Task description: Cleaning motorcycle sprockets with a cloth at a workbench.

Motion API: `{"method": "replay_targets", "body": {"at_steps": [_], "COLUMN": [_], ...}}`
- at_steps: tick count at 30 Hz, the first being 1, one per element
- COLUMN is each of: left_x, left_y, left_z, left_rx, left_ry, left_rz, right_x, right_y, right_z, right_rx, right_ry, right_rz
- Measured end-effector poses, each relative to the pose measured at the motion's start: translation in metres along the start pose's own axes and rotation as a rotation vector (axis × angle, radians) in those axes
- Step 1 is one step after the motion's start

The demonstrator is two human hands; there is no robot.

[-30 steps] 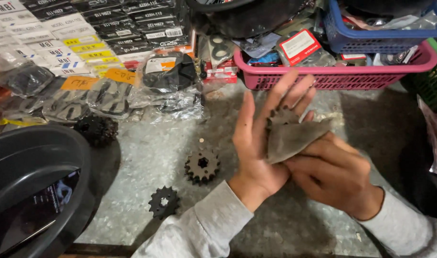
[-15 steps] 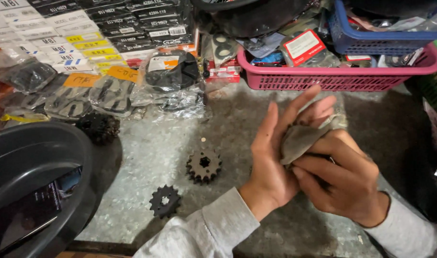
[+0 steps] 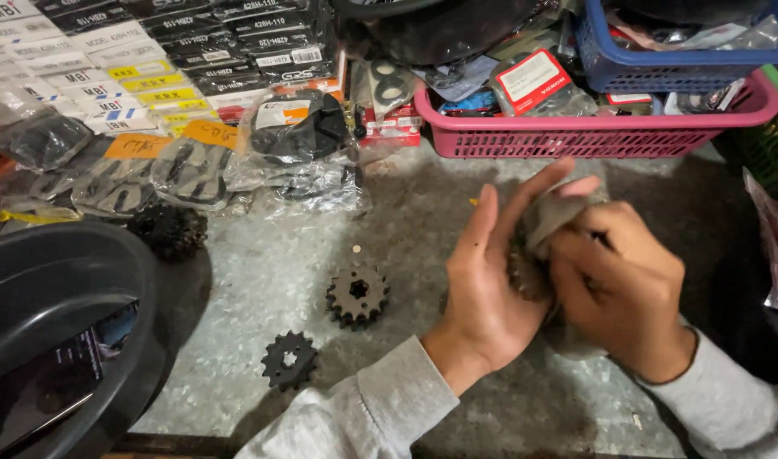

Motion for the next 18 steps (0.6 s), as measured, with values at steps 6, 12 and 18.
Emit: {"method": "replay_targets", "body": {"at_steps": [6,12,18], "left_x": [-0.007,-0.006,-0.003], "left_y": [-0.008,-0.006,-0.001], "left_z": [-0.024,-0.012,0.005], "left_rx": [0.086,0.093,-0.101], "left_ry": [0.038,0.033,-0.048], "left_rz": [0.023,0.092,-0.096], "right_x": [0.009,0.005,-0.001], "right_y": [-0.002,0.004,0.006], "right_z": [0.022,-0.009,-0.012], "right_rx": [-0.165,0.051,0.068], "right_ry": [-0.105,-0.034,0.013], "right_rz": [0.119,0.079,0.02]}}
Point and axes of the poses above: each hand's wrist, its own y-axis away from the middle knuckle, its own x-axis out of the palm, z = x × y, the point moved 9 cm from there along -y, towards the middle knuckle, and after that the axes turned 15 degrees about z, right-handed, at the moved point
